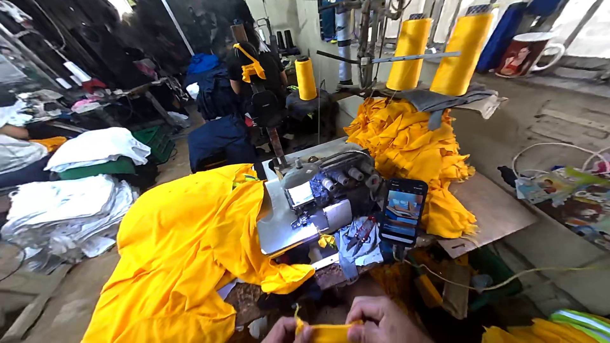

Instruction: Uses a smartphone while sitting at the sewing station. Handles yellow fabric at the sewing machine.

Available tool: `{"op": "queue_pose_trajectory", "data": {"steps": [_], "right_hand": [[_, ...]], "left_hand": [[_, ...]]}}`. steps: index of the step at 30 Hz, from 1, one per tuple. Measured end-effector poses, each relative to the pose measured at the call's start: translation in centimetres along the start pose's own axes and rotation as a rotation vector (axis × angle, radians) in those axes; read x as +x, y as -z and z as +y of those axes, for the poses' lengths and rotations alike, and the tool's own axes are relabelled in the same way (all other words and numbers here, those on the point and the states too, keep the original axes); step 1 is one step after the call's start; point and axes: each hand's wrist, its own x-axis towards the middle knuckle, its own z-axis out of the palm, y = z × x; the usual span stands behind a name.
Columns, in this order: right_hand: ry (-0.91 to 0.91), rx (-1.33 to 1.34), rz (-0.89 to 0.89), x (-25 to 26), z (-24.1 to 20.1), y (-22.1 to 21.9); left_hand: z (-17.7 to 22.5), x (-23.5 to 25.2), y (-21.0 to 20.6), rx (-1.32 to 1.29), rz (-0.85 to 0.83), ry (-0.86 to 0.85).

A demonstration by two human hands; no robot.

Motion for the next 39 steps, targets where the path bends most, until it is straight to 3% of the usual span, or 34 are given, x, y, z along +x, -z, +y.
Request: {"op": "queue_pose_trajectory", "data": {"steps": [3,7,18,21,25,28,32,39], "right_hand": [[-0.185,0.174,0.309,0.2,2.3,-1.3],[-0.229,0.229,0.399,-0.2,2.8,-3.0],[0.032,-0.001,0.364,0.4,1.8,-5.6],[0.082,-0.084,0.408,0.5,2.2,-5.6],[0.117,-0.075,0.386,0.5,1.6,-4.8],[0.122,-0.032,0.353,0.3,1.4,-4.9],[0.030,-0.010,0.260,-0.4,1.9,-4.4],[-0.099,-0.025,0.208,-0.9,2.9,-4.0]], "left_hand": [[-1.5,-0.5,-1.0,-0.047,0.139,0.185],[-1.4,-1.6,-2.1,-0.255,0.183,0.357],[-0.9,-1.2,-4.1,-0.263,0.073,0.185],[-1.0,-1.1,-3.6,-0.088,-0.026,0.037],[-1.1,0.6,-1.6,0.323,-0.006,-0.243],[-1.7,1.7,-1.3,0.254,-0.161,-0.162],[-1.5,1.8,-1.4,0.178,-0.146,-0.085],[-0.7,-0.2,-2.3,0.588,0.026,-0.169]]}}
